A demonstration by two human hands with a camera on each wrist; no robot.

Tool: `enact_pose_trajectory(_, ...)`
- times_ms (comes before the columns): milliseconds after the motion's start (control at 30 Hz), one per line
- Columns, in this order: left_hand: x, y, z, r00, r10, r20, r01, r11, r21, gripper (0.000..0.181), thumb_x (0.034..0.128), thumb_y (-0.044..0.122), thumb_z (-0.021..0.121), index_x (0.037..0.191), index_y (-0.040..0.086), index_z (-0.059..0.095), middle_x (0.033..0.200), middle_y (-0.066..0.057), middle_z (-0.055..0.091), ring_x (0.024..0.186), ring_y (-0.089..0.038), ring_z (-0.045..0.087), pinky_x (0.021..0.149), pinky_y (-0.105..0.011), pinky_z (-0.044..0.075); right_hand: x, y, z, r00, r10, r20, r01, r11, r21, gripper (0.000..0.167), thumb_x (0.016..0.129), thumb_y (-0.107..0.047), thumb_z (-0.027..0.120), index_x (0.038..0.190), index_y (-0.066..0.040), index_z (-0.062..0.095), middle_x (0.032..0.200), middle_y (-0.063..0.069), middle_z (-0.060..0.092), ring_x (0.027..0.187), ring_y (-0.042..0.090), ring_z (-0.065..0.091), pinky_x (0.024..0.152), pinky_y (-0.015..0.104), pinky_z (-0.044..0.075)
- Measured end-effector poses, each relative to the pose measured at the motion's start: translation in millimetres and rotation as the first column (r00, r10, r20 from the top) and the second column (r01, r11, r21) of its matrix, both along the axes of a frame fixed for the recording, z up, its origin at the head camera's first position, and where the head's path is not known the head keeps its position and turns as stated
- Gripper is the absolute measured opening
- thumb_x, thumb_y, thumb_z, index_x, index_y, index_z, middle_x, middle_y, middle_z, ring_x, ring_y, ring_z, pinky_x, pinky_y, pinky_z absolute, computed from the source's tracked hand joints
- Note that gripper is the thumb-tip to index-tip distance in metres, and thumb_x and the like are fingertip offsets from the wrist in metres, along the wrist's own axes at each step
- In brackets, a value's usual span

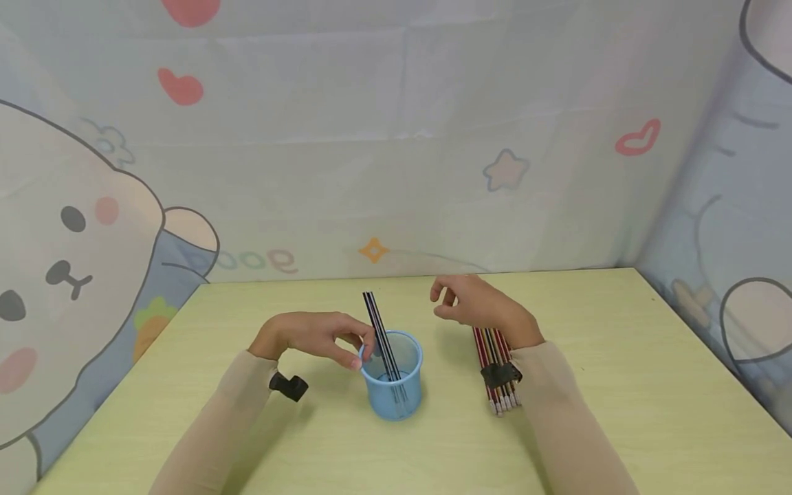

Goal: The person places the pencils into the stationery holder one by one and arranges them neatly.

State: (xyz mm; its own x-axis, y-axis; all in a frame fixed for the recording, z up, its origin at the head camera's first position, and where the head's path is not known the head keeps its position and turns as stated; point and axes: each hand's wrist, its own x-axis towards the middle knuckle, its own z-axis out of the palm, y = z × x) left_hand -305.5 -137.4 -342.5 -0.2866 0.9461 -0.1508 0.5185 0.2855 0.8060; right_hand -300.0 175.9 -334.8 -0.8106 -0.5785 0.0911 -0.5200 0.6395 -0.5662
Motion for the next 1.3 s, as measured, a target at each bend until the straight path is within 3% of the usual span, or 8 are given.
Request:
enact_pose_trajectory(267, -0.3, -0.5, -1.4, 1.000, 0.005, -0.001, -0.005, 1.000, -0.008, 0.008, 0.0954, 0.016, 0.068, 0.098, 0.013, 0.061, 0.102, -0.004, 0.059, 0.108, -0.022, 0.065, 0.100, -0.045, 0.048, -12.4, 20, -17.2, 0.999, -0.042, 0.032, 0.040, 0.997, 0.067, 0.013, 0.097, -0.011, 0.062, 0.109, -0.007, 0.063, 0.097, 0.009, 0.068, 0.081, 0.027, 0.067, 0.072, 0.038, 0.054)
enact_pose_trajectory(533, 0.1, -0.8, -0.7, 1.000, 0.000, -0.011, 0.000, 1.000, -0.003, 0.007, 0.0955, 0.016, 0.068, 0.098, 0.014, 0.062, 0.104, -0.005, 0.059, 0.106, -0.018, 0.064, 0.100, -0.044, 0.048, -16.6, 27, -28.9, 0.990, -0.127, 0.069, 0.113, 0.979, 0.170, 0.012, 0.096, -0.007, 0.061, 0.107, -0.003, 0.062, 0.096, 0.011, 0.067, 0.070, 0.018, 0.057, 0.065, 0.033, 0.047)
enact_pose_trajectory(800, 0.2, -0.3, -0.5, 1.000, 0.001, 0.002, -0.001, 1.000, -0.002, 0.007, 0.0955, 0.015, 0.067, 0.099, 0.012, 0.061, 0.102, -0.005, 0.059, 0.107, -0.020, 0.064, 0.100, -0.046, 0.048, -12.9, 26, -33.8, 0.987, -0.135, 0.085, 0.112, 0.966, 0.234, 0.006, 0.096, -0.008, 0.061, 0.101, -0.006, 0.062, 0.090, 0.006, 0.059, 0.066, 0.016, 0.047, 0.061, 0.030, 0.041)
enact_pose_trajectory(1033, 0.3, -0.6, 0.2, 1.000, 0.003, -0.002, -0.003, 1.000, -0.007, 0.007, 0.0958, 0.016, 0.067, 0.099, 0.013, 0.061, 0.102, -0.005, 0.059, 0.107, -0.020, 0.064, 0.100, -0.047, 0.048, -14.4, 22, -40.1, 0.975, -0.158, 0.154, 0.117, 0.963, 0.243, 0.013, 0.089, -0.006, 0.066, 0.101, -0.007, 0.063, 0.082, 0.003, 0.055, 0.065, 0.014, 0.048, 0.061, 0.030, 0.041)
enact_pose_trajectory(1300, 0.1, -1.3, -0.7, 1.000, 0.002, 0.000, -0.002, 1.000, -0.005, 0.007, 0.0957, 0.016, 0.067, 0.098, 0.013, 0.061, 0.102, -0.005, 0.059, 0.107, -0.020, 0.065, 0.099, -0.048, 0.048, -11.7, 11, -45.6, 0.983, -0.150, 0.104, 0.116, 0.954, 0.275, 0.013, 0.085, -0.001, 0.065, 0.095, -0.008, 0.061, 0.081, 0.003, 0.054, 0.062, 0.015, 0.047, 0.060, 0.030, 0.039)
